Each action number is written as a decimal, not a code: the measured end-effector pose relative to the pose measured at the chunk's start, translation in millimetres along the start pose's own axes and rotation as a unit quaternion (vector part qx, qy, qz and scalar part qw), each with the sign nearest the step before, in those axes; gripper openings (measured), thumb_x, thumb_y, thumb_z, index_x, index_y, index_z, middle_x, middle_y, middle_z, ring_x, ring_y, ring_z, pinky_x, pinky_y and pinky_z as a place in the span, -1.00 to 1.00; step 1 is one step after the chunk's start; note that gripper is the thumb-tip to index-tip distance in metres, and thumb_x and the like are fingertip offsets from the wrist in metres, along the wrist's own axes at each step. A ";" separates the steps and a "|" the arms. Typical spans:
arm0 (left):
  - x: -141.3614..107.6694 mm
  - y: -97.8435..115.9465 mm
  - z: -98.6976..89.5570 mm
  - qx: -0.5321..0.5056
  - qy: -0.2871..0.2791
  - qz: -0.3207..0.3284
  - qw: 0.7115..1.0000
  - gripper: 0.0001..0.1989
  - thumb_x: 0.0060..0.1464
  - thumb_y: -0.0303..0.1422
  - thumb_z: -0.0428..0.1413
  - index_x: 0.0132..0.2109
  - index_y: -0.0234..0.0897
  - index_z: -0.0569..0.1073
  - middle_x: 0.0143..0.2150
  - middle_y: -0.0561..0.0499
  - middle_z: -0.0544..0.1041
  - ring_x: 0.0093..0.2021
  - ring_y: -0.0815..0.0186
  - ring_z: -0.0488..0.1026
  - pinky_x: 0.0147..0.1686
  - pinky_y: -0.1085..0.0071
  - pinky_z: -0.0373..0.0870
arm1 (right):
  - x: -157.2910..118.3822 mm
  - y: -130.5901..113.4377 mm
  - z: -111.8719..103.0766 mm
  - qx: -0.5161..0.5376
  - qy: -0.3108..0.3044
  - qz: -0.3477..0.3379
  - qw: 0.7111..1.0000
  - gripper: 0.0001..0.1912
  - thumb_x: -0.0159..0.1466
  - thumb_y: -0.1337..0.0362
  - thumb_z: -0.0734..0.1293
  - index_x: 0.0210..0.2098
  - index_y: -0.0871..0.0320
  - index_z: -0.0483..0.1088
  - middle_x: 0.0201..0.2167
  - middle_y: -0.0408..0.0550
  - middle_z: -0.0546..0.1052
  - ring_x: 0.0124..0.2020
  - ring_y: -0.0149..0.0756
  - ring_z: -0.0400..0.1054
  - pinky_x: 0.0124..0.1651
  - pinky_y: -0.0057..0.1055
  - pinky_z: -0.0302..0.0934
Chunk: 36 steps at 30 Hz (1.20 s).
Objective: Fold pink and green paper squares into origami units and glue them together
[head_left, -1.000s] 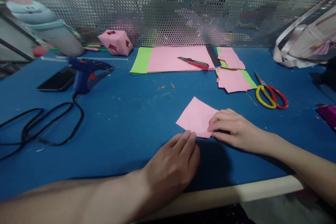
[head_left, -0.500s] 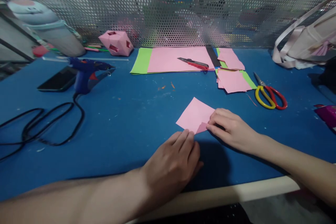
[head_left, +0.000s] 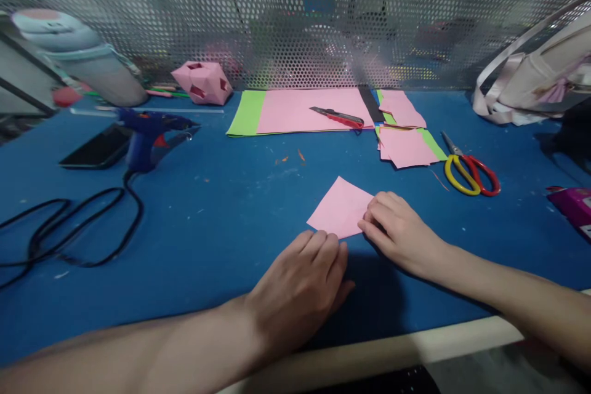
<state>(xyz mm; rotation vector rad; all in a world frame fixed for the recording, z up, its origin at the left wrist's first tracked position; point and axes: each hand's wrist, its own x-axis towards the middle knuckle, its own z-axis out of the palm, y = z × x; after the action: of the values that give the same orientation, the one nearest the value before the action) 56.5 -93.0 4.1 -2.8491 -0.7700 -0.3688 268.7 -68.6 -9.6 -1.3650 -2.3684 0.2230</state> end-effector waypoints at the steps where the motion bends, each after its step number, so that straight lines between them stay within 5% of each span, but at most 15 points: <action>1: 0.7 -0.4 -0.1 -0.003 -0.011 -0.004 1.000 -0.66 0.14 -0.32 0.04 -0.06 -0.55 0.43 -0.23 -0.24 0.49 -0.20 0.07 0.44 -0.22 0.13 0.45 | 0.0 -0.2 0.1 -0.001 0.000 0.003 1.000 -0.79 0.34 0.28 0.16 -0.40 0.20 0.30 -0.35 -0.02 0.37 -0.27 -0.28 0.17 -0.18 -0.31 0.06; 15: -0.4 0.9 3.0 0.007 0.024 0.014 1.000 -0.67 0.15 -0.33 0.03 -0.11 -0.58 0.45 -0.26 -0.27 0.48 -0.19 0.04 0.42 -0.22 0.13 0.43 | 1.6 0.6 2.1 -0.019 -0.001 0.013 1.000 -0.78 0.34 0.26 0.16 -0.41 0.20 0.30 -0.36 -0.02 0.36 -0.28 -0.28 0.17 -0.19 -0.32 0.04; 36: 14.8 -7.3 -0.5 -0.052 -0.138 -0.053 0.988 -0.46 0.20 -0.10 -0.10 0.16 -0.42 0.24 -0.16 -0.15 0.41 -0.18 0.10 0.33 -0.21 0.15 0.31 | 3.7 -0.3 1.5 -0.043 -0.011 0.010 0.999 -0.79 0.33 0.27 0.17 -0.42 0.20 0.28 -0.37 -0.03 0.36 -0.30 -0.30 0.16 -0.21 -0.34 0.05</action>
<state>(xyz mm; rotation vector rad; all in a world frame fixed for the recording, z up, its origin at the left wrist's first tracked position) 65.1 -79.8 9.4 -3.0035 -0.9817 -0.0266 266.3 -65.4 -9.9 -1.4334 -2.4068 0.1445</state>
